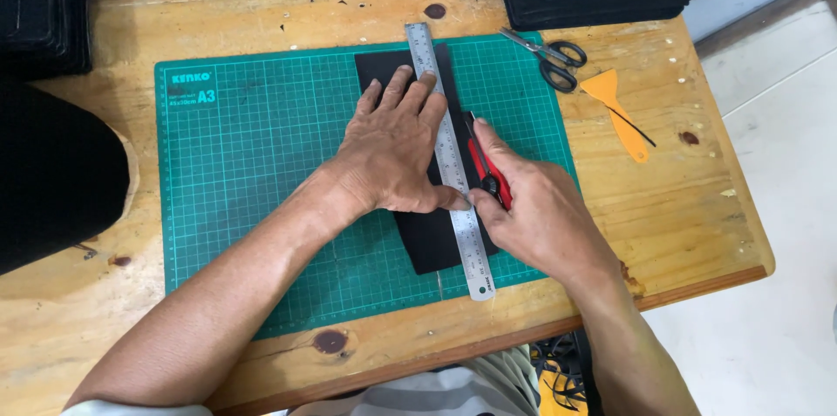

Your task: The person measures and cuts a black fabric strip on a green cutting mat using a metal ruler and a red utility knife. They then use an orange plastic scraper to smooth the fabric and finally trim the edges with scissors.

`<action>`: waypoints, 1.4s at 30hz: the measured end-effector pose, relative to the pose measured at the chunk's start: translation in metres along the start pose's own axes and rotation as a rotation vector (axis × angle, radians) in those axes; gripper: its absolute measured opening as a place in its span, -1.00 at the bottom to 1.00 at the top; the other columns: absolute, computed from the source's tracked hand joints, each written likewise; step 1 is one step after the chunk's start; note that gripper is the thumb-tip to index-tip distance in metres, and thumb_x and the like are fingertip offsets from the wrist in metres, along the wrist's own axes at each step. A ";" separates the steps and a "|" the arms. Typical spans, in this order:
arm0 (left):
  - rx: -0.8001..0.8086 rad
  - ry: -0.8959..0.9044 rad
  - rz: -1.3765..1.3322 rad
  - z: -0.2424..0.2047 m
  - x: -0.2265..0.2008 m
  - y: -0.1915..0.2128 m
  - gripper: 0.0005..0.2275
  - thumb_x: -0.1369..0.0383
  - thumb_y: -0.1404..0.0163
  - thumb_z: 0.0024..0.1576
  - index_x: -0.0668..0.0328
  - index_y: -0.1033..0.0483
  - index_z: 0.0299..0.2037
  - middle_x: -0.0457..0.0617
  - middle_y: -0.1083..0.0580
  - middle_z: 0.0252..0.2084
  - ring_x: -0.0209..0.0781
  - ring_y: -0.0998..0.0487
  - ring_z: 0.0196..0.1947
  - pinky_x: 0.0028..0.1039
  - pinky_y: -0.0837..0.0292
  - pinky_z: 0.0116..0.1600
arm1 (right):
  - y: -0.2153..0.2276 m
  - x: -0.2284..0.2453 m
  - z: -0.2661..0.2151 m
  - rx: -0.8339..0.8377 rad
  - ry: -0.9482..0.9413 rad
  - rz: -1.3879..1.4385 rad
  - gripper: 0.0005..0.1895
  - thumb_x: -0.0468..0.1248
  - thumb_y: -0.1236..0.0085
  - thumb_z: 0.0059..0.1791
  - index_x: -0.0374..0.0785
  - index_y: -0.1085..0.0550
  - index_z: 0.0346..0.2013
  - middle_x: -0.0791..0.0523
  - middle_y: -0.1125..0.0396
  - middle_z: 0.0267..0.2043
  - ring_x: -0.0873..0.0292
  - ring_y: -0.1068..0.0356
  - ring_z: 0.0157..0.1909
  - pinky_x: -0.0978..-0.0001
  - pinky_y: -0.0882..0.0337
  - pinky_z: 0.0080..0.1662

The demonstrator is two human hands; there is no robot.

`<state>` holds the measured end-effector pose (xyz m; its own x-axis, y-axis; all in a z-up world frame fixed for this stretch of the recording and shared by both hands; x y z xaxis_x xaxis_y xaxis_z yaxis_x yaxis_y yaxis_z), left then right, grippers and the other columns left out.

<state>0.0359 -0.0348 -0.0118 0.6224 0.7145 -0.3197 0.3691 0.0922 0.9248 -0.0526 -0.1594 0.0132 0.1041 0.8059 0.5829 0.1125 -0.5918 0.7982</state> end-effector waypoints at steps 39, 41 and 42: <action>0.135 0.009 0.023 0.013 0.009 -0.022 0.15 -0.43 -0.24 -0.15 0.20 0.04 0.44 0.15 0.22 0.60 0.25 0.39 0.58 0.15 0.44 0.52 | -0.014 0.011 0.011 0.144 0.124 -0.444 -0.16 -0.14 -0.15 -0.06 -0.33 -0.14 0.47 -0.15 -0.49 -0.16 -0.39 -0.45 -0.21 -0.29 -0.39 -0.25; 0.133 0.009 0.026 0.013 0.009 -0.022 0.12 -0.37 -0.28 -0.15 0.19 0.04 0.43 0.14 0.22 0.60 0.25 0.39 0.58 0.15 0.44 0.52 | -0.011 0.014 0.000 0.168 0.104 -0.446 -0.17 -0.16 -0.13 -0.05 -0.31 -0.12 0.49 -0.14 -0.49 -0.18 -0.35 -0.46 -0.23 -0.25 -0.40 -0.26; 0.130 0.008 0.028 0.013 0.009 -0.021 0.10 -0.31 -0.32 -0.14 0.17 0.04 0.43 0.14 0.22 0.60 0.25 0.38 0.58 0.15 0.43 0.52 | -0.010 0.016 -0.005 0.192 0.086 -0.449 -0.17 -0.18 -0.11 -0.03 -0.29 -0.11 0.51 -0.14 -0.50 -0.19 -0.31 -0.47 -0.26 -0.21 -0.42 -0.27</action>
Point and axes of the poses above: each hand's wrist, its own z-axis towards the middle knuckle, its own y-axis out of the back of the hand, x = y × z, the point moved 5 cm from there along z, towards the middle knuckle
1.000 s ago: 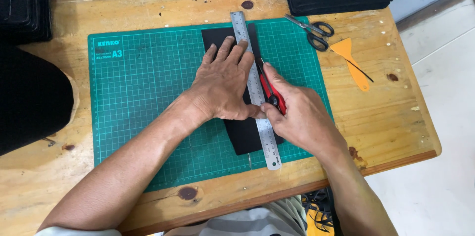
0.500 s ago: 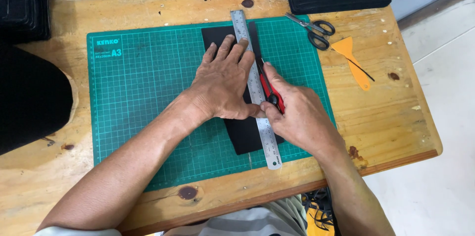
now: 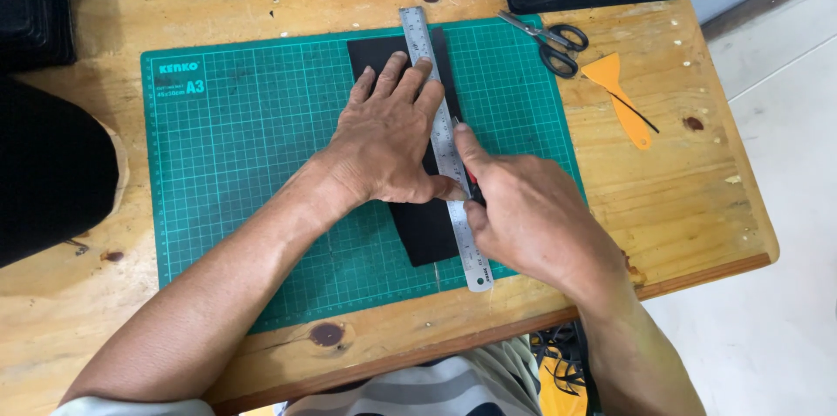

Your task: The person measures and cuts a black fabric strip on a green cutting mat using a metal ruler and a red utility knife. They then use an orange plastic scraper to smooth the fabric and finally trim the edges with scissors.

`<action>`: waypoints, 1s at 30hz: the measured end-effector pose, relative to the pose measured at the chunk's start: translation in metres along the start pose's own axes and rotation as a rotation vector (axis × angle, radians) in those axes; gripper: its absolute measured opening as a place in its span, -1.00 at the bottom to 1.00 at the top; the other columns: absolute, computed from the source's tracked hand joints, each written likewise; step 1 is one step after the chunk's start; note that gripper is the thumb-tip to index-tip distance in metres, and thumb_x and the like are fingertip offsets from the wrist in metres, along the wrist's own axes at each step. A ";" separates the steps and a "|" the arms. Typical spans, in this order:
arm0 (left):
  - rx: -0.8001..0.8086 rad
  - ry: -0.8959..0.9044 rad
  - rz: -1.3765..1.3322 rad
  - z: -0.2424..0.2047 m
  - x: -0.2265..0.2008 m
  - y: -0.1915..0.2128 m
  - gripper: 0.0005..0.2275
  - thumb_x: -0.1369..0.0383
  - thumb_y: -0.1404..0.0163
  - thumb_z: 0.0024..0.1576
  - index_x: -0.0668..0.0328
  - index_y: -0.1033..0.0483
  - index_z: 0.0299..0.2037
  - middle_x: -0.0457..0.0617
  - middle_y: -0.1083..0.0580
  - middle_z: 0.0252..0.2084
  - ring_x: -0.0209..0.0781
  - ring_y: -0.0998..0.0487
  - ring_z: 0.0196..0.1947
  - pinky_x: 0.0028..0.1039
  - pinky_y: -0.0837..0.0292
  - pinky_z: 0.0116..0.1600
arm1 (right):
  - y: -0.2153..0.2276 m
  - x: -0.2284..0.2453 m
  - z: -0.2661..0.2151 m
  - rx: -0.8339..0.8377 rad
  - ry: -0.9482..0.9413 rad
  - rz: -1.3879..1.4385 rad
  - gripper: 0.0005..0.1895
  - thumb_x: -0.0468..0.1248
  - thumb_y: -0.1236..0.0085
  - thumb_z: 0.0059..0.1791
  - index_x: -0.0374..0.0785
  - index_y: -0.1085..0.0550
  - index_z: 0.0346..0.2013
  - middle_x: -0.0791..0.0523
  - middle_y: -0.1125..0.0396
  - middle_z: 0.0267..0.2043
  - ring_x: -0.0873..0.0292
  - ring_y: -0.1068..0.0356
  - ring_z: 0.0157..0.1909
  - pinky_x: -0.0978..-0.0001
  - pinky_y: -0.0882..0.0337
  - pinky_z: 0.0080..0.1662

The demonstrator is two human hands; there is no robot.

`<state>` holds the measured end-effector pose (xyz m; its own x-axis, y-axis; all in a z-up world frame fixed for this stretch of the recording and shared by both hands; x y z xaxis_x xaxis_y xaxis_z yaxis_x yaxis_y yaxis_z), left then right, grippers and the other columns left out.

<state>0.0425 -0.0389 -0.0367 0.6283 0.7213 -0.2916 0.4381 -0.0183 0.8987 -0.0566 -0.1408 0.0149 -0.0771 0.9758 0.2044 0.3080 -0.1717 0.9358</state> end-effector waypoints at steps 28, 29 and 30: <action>-0.023 -0.016 -0.022 -0.003 0.001 -0.002 0.14 -0.35 -0.31 -0.15 0.21 0.04 0.44 0.16 0.25 0.60 0.28 0.41 0.58 0.15 0.47 0.52 | -0.016 -0.038 -0.113 -0.009 -0.069 0.376 -0.11 0.00 -0.13 -0.04 0.07 -0.02 0.54 0.14 -0.26 0.45 0.02 -0.45 0.25 0.20 -0.45 0.10; -0.022 -0.023 -0.017 -0.002 0.001 -0.002 0.13 -0.36 -0.30 -0.14 0.22 0.05 0.45 0.16 0.25 0.60 0.27 0.42 0.58 0.15 0.48 0.52 | -0.012 -0.049 -0.100 0.044 -0.328 0.384 -0.01 0.02 -0.13 -0.05 0.16 0.12 0.60 0.12 -0.30 -0.07 0.07 -0.38 -0.18 0.19 -0.46 -0.14; -0.021 -0.031 -0.011 -0.002 0.001 -0.001 0.13 -0.36 -0.29 -0.13 0.22 0.06 0.45 0.16 0.26 0.60 0.27 0.43 0.58 0.16 0.48 0.52 | -0.006 -0.060 -0.091 0.090 -0.589 0.393 0.09 0.04 -0.14 -0.05 0.26 0.25 0.65 0.09 -0.34 -0.58 0.12 -0.31 -0.60 0.18 -0.47 -0.37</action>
Point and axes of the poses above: each hand's wrist, its own z-axis towards the middle knuckle, its own y-axis out of the back of the hand, x = y × z, the point moved 5 cm from there along z, towards the middle knuckle
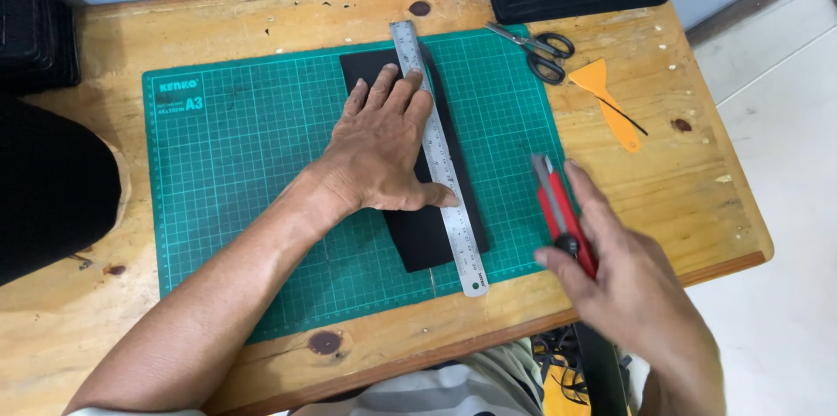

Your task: The person measures and cuts a black fabric strip on a green cutting mat using a metal ruler and a red utility knife. They then use an orange plastic scraper to smooth the fabric and finally trim the edges with scissors.

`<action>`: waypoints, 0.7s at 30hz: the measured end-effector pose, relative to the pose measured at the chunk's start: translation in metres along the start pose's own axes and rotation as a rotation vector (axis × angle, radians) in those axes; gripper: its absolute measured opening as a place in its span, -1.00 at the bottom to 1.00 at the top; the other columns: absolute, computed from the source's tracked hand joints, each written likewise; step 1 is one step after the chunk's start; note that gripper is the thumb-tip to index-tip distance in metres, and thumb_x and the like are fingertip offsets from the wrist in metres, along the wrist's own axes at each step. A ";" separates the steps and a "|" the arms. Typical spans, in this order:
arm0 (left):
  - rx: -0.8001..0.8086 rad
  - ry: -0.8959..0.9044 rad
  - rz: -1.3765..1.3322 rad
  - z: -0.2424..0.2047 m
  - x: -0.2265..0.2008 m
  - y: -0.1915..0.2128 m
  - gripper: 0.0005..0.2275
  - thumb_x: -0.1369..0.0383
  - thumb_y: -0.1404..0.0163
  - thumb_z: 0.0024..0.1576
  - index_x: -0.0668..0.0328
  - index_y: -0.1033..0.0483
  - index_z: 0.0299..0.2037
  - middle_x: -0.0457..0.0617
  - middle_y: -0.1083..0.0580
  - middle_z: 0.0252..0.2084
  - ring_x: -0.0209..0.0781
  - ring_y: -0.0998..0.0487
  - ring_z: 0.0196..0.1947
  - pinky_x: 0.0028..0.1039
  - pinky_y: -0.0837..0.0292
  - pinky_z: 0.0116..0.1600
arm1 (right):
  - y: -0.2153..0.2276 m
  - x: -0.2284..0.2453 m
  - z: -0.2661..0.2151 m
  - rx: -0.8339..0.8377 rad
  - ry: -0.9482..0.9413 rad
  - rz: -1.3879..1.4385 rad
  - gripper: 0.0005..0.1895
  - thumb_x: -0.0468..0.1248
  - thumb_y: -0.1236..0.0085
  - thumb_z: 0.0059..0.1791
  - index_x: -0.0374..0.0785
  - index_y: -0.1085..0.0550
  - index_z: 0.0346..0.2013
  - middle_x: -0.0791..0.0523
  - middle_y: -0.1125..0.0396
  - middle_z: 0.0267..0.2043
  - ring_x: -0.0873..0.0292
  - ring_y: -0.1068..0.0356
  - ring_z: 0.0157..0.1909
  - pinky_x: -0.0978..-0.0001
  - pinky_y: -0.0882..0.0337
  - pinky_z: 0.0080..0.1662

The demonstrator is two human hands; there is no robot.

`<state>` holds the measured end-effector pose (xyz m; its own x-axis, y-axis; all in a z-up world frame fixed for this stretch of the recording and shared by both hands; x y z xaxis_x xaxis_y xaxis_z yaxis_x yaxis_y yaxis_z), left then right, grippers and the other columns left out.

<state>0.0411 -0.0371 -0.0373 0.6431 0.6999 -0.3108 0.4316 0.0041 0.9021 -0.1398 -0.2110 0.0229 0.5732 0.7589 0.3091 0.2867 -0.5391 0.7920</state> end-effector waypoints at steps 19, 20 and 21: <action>-0.027 0.007 0.011 0.002 0.002 -0.004 0.13 -0.39 -0.26 -0.16 0.23 0.00 0.43 0.13 0.21 0.61 0.25 0.39 0.59 0.13 0.43 0.52 | -0.019 0.086 0.112 -0.234 0.558 -0.092 -0.61 -0.03 -0.29 -0.02 -0.19 -0.41 -0.59 0.06 -0.40 -0.46 -0.05 -0.38 -0.25 0.03 -0.28 -0.19; -0.035 0.005 0.005 0.002 0.003 -0.004 0.11 -0.36 -0.29 -0.17 0.21 -0.03 0.40 0.14 0.20 0.60 0.25 0.37 0.59 0.14 0.43 0.52 | -0.021 0.090 0.115 -0.195 0.563 -0.112 -0.64 -0.07 -0.24 0.00 -0.22 -0.41 -0.55 0.04 -0.40 -0.41 -0.10 -0.39 -0.25 -0.01 -0.29 -0.18; -0.045 0.003 -0.002 0.002 0.002 -0.004 0.09 -0.34 -0.32 -0.19 0.20 -0.06 0.38 0.15 0.18 0.60 0.26 0.36 0.59 0.14 0.43 0.52 | -0.023 0.094 0.118 -0.157 0.569 -0.134 -0.66 -0.12 -0.19 0.03 -0.25 -0.41 -0.52 0.02 -0.39 -0.35 -0.14 -0.40 -0.25 -0.06 -0.30 -0.17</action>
Point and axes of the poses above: each hand's wrist, its own z-axis towards the middle knuckle, its own y-axis out of the back of the hand, x = y × z, the point moved 5 cm from there along z, towards the middle knuckle
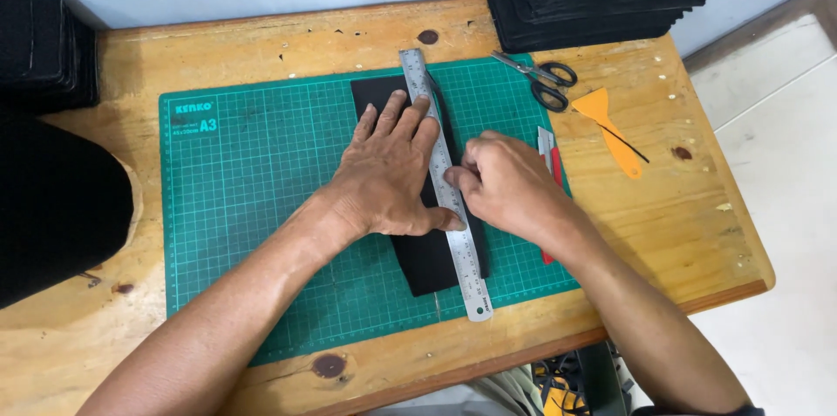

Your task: The person measures and cuts a black fabric strip on a green cutting mat using a metal ruler and a red utility knife. They then use an orange plastic scraper to smooth the fabric and finally trim the edges with scissors.

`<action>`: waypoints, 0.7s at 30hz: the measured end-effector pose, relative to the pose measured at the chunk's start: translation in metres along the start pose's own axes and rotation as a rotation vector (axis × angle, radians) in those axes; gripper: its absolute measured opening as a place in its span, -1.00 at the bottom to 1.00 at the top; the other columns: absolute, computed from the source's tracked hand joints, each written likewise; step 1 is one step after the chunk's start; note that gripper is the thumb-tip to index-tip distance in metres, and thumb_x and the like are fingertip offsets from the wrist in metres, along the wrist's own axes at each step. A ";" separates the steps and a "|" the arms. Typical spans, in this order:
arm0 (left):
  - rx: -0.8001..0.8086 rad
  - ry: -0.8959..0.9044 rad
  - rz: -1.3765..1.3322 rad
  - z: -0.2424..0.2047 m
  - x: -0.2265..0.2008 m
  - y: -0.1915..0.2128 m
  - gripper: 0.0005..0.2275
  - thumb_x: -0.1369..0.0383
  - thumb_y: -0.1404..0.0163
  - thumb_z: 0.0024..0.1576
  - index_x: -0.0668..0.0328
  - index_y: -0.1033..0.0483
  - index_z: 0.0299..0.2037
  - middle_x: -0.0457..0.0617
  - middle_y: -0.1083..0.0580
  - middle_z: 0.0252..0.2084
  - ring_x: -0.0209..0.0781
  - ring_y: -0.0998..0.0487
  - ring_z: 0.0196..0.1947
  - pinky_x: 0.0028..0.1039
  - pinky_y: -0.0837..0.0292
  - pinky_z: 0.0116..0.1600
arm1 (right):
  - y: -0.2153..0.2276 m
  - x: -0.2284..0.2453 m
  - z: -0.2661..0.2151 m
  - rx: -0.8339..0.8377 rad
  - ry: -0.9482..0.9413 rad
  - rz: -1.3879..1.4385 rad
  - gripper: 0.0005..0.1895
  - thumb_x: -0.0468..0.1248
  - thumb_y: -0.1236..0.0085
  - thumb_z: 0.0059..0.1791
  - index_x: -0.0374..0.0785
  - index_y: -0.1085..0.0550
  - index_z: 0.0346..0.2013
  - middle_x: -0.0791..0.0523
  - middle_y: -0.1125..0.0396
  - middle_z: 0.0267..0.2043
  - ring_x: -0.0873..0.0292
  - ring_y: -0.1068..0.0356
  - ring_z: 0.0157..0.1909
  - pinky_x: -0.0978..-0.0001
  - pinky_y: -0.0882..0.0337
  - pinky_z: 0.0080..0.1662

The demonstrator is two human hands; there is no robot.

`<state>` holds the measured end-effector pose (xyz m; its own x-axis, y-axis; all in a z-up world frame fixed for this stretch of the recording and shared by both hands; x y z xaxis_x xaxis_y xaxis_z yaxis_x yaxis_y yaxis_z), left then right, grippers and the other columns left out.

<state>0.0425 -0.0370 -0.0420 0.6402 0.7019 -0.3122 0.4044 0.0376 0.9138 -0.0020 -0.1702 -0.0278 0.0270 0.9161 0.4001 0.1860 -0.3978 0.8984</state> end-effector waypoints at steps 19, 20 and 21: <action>0.058 0.000 0.025 0.000 0.001 0.000 0.16 -0.40 -0.25 -0.11 0.24 0.11 0.46 0.14 0.29 0.61 0.26 0.45 0.58 0.17 0.53 0.52 | 0.089 -0.095 -0.029 -0.627 0.005 0.004 -0.84 -0.50 -0.04 -0.05 -0.32 -0.40 -0.53 0.06 -0.27 -0.43 0.14 -0.24 -0.37 0.25 -0.26 -0.28; 0.052 -0.005 0.009 0.000 0.000 0.000 0.15 -0.38 -0.26 -0.11 0.25 0.09 0.45 0.14 0.28 0.60 0.25 0.45 0.58 0.16 0.53 0.52 | 0.096 -0.106 -0.037 -0.656 -0.139 0.086 -0.90 -0.44 -0.15 0.01 -0.26 -0.41 -0.36 0.12 -0.29 -0.40 0.23 -0.24 -0.37 0.34 -0.30 -0.28; 0.046 -0.010 -0.007 0.000 0.000 0.001 0.13 -0.37 -0.28 -0.11 0.25 0.06 0.44 0.14 0.27 0.60 0.25 0.44 0.58 0.16 0.54 0.52 | 0.103 -0.116 -0.046 -0.680 -0.282 0.170 -0.85 -0.37 -0.26 0.07 -0.21 -0.42 -0.19 0.18 -0.30 -0.37 0.32 -0.25 -0.38 0.43 -0.33 -0.27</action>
<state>0.0427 -0.0367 -0.0410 0.6436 0.6944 -0.3218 0.4388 0.0097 0.8985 -0.0314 -0.3197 0.0266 0.2689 0.7812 0.5633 -0.4876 -0.3940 0.7791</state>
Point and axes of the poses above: each hand's wrist, its own z-axis towards the middle knuckle, its own y-axis out of the back of the hand, x = y × z, the point moved 5 cm from there along z, towards the middle knuckle
